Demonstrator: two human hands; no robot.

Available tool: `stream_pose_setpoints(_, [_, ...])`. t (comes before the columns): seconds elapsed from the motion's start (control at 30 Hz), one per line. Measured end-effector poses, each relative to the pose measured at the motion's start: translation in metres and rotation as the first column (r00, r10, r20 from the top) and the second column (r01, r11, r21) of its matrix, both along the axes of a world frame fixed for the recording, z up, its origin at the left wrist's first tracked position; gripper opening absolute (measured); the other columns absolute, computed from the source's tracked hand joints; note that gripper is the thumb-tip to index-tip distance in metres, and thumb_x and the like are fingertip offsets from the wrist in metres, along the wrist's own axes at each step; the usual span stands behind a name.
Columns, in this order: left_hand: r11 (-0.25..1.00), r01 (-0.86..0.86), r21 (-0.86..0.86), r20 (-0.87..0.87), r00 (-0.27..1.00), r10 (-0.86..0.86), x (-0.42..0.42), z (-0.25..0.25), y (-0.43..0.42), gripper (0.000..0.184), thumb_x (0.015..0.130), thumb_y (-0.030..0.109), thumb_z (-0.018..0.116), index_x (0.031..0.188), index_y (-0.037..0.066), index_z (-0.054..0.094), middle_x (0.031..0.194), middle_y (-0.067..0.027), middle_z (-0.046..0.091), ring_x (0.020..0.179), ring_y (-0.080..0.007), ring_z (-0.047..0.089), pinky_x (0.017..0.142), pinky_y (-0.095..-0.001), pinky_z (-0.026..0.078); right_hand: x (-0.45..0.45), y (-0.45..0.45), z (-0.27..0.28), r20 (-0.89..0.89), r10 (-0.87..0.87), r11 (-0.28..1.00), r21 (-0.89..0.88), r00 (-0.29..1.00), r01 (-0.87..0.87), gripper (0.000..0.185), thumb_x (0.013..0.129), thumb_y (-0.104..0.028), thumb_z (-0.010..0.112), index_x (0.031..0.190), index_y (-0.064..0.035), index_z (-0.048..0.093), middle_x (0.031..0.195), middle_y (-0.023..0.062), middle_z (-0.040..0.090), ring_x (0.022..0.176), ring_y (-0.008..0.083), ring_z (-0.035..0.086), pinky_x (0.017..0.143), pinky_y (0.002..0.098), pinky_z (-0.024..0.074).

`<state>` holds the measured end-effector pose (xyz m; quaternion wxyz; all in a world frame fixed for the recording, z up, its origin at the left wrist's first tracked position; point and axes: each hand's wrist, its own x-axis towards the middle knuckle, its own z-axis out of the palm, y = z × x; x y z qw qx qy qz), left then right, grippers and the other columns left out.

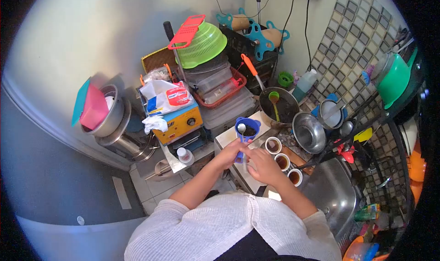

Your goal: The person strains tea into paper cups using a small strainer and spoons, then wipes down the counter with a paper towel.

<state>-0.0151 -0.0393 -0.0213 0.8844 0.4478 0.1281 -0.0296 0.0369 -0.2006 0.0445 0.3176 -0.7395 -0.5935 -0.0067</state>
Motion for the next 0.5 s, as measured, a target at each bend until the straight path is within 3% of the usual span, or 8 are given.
stream_pose_setpoints(0.03, [1.000, 0.005, -0.003, 0.004, 1.000, -0.005, 0.000, 0.000, 0.002, 0.031, 0.094, 0.027, 0.046, 0.120, 0.010, 0.049, 0.077, -0.0001, 0.053, 0.068, -0.0138, 0.058, 0.061, -0.0290, 0.051, 0.005, 0.000, 0.006, -0.147, 0.082, 0.996, -0.014, 0.986, -0.085, 0.040, 0.077, -0.010, 0.061, 0.117, -0.0067, 0.054, 0.100, 0.0131, 0.057, 0.090, 0.0294, 0.057, 0.080, 0.0384, 0.0435])
stream_pose_setpoints(0.1, [0.999, -0.003, 0.035, -0.124, 0.992, 0.007, 0.001, -0.001, 0.008, 0.030, 0.093, 0.022, 0.044, 0.120, 0.011, 0.049, 0.070, 0.0016, 0.047, 0.062, -0.0130, 0.056, 0.056, -0.0290, 0.050, 0.024, 0.001, 0.016, -0.169, 0.101, 0.993, 0.070, 0.980, -0.091, 0.037, 0.077, -0.007, 0.058, 0.115, -0.0074, 0.057, 0.094, 0.0128, 0.059, 0.086, 0.0275, 0.059, 0.076, 0.0366, 0.0458])
stream_pose_setpoints(0.23, [0.993, 0.106, -0.052, -0.015, 0.994, -0.107, -0.001, -0.008, 0.024, 0.033, 0.091, 0.016, 0.039, 0.121, 0.005, 0.048, 0.064, 0.0010, 0.040, 0.050, -0.0130, 0.047, 0.046, -0.0258, 0.041, 0.094, 0.011, 0.034, -0.151, -0.201, 0.980, -0.025, 0.968, 0.199, 0.026, 0.077, -0.007, 0.055, 0.102, -0.0078, 0.062, 0.088, 0.0153, 0.060, 0.085, 0.0311, 0.059, 0.075, 0.0388, 0.0476])
stream_pose_setpoints(0.3, [0.989, 0.119, -0.084, -0.025, 0.992, -0.122, -0.003, -0.002, 0.027, 0.033, 0.091, 0.016, 0.039, 0.121, 0.004, 0.046, 0.063, 0.0008, 0.040, 0.048, -0.0126, 0.045, 0.044, -0.0250, 0.040, 0.141, 0.023, 0.026, -0.022, -0.351, 0.934, -0.082, 0.936, 0.348, 0.019, 0.078, -0.011, 0.056, 0.095, -0.0078, 0.063, 0.085, 0.0155, 0.060, 0.082, 0.0318, 0.060, 0.074, 0.0385, 0.0482])
stream_pose_setpoints(0.37, [0.986, 0.131, -0.108, -0.031, 0.990, -0.135, -0.003, 0.001, 0.031, 0.034, 0.092, 0.017, 0.038, 0.122, 0.003, 0.044, 0.062, 0.0006, 0.040, 0.045, -0.0122, 0.044, 0.043, -0.0241, 0.038, 0.196, 0.028, -0.017, 0.219, -0.471, 0.800, -0.304, 0.855, 0.518, 0.017, 0.077, -0.015, 0.057, 0.092, -0.0093, 0.063, 0.089, 0.0149, 0.062, 0.084, 0.0325, 0.062, 0.074, 0.0411, 0.0481])
stream_pose_setpoints(0.4, [0.983, 0.149, -0.108, -0.035, 0.987, -0.154, -0.003, 0.002, 0.033, 0.034, 0.092, 0.017, 0.038, 0.123, 0.003, 0.044, 0.062, 0.0006, 0.041, 0.046, -0.0122, 0.044, 0.043, -0.0239, 0.038, 0.202, 0.035, -0.021, 0.221, -0.472, 0.800, -0.298, 0.853, 0.520, 0.017, 0.077, -0.015, 0.057, 0.092, -0.0093, 0.063, 0.089, 0.0149, 0.062, 0.084, 0.0325, 0.062, 0.074, 0.0411, 0.0481])
stream_pose_setpoints(0.47, [0.982, 0.169, -0.079, -0.054, 0.983, -0.173, -0.003, 0.005, 0.037, 0.034, 0.093, 0.018, 0.037, 0.124, 0.004, 0.045, 0.062, 0.0003, 0.042, 0.046, -0.0120, 0.045, 0.043, -0.0233, 0.038, 0.215, 0.047, -0.026, 0.383, -0.462, 0.534, -0.600, 0.800, 0.595, 0.018, 0.075, -0.018, 0.060, 0.091, -0.0089, 0.063, 0.091, 0.0136, 0.065, 0.087, 0.0294, 0.064, 0.072, 0.0431, 0.0487])
stream_pose_setpoints(0.5, [0.983, 0.169, -0.074, -0.050, 0.984, -0.173, -0.003, 0.004, 0.040, 0.034, 0.093, 0.018, 0.037, 0.124, 0.004, 0.045, 0.062, 0.0003, 0.042, 0.046, -0.0120, 0.045, 0.043, -0.0233, 0.038, 0.219, 0.051, -0.029, 0.385, -0.463, 0.536, -0.595, 0.798, 0.598, 0.018, 0.075, -0.018, 0.060, 0.091, -0.0089, 0.063, 0.091, 0.0136, 0.065, 0.087, 0.0294, 0.064, 0.072, 0.0431, 0.0487])
